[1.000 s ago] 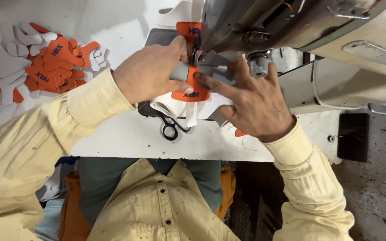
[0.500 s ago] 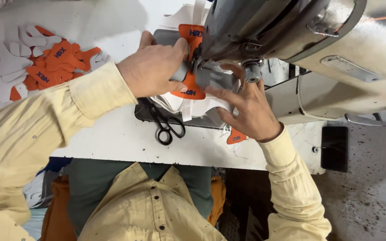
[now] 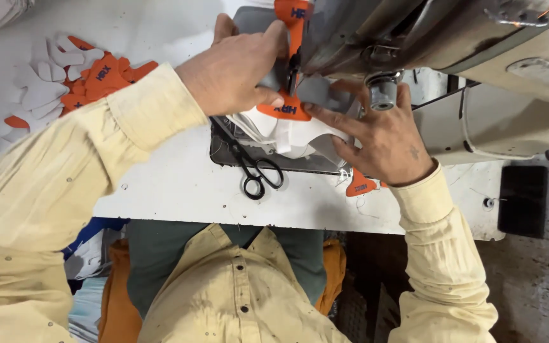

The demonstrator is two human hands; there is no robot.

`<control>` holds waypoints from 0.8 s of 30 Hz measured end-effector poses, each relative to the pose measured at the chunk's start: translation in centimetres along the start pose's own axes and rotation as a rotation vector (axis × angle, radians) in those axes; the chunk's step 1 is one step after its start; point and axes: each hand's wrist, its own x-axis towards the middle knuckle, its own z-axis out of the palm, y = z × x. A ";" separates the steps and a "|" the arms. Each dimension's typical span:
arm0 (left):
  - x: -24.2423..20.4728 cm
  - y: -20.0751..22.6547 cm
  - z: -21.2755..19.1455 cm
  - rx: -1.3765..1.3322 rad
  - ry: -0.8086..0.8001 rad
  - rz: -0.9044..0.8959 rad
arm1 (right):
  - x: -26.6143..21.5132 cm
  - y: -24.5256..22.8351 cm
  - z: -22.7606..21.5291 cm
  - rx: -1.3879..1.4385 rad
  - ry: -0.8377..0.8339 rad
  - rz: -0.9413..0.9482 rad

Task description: The person sews orange and white fabric pieces using a sewing machine, repeatedly picking up parts, aligning them under the needle, and stitching them. They use scissors to trim threads and handle the materials with both hands.

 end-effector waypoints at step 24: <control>6.3 -4.3 0.2 0.433 0.073 0.426 | 1.6 -11.8 1.4 -0.093 0.207 0.433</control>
